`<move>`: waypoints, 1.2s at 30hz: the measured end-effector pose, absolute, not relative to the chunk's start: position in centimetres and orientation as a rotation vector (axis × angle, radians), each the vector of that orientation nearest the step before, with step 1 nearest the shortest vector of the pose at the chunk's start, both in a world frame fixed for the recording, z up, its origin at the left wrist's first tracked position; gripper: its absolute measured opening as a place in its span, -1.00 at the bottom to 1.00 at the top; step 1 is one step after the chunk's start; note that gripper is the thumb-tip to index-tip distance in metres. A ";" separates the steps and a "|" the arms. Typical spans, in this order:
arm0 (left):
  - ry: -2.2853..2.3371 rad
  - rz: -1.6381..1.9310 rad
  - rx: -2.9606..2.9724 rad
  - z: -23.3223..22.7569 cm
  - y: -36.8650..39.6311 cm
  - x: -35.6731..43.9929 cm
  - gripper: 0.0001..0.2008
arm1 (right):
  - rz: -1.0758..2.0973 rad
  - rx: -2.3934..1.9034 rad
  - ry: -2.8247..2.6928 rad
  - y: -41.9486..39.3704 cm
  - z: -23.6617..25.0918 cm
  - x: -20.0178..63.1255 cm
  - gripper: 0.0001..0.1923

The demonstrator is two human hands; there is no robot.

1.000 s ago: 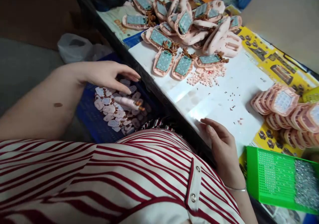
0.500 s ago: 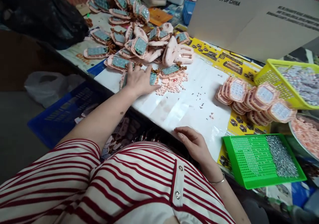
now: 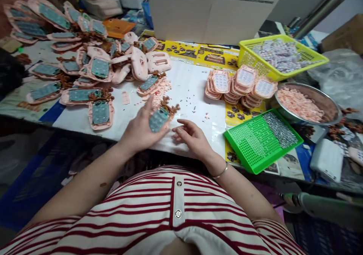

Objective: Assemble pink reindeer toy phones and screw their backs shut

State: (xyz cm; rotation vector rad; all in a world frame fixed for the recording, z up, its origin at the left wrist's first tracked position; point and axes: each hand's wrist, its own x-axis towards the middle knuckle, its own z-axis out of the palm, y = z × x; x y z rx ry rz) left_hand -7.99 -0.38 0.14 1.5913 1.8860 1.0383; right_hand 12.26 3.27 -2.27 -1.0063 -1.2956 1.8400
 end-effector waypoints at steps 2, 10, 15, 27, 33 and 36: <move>1.716 1.136 1.509 -0.2 -1.0 -6.0 0.06 | 1.792 -0.993 -1.204 3.7 -2.2 11.9 -0.51; 0.973 1.129 0.640 -0.8 0.2 -6.0 -0.41 | 1.783 -1.025 -1.443 4.9 -0.4 13.0 -0.56; 0.776 1.096 0.288 -1.4 0.3 -6.0 -0.61 | 0.579 -1.351 -1.952 11.4 4.0 18.5 -0.75; 0.540 0.947 0.139 -3.3 -0.8 -4.9 -0.27 | -0.496 -1.700 -2.154 17.7 4.0 25.1 -0.68; 0.442 0.940 0.194 -3.2 -2.4 -3.8 -0.17 | -0.516 -1.534 -2.238 11.4 4.7 22.3 -0.67; 0.484 1.047 0.253 -2.4 -2.4 -4.1 -0.17 | -0.528 -1.322 -2.398 6.6 3.2 20.3 -0.71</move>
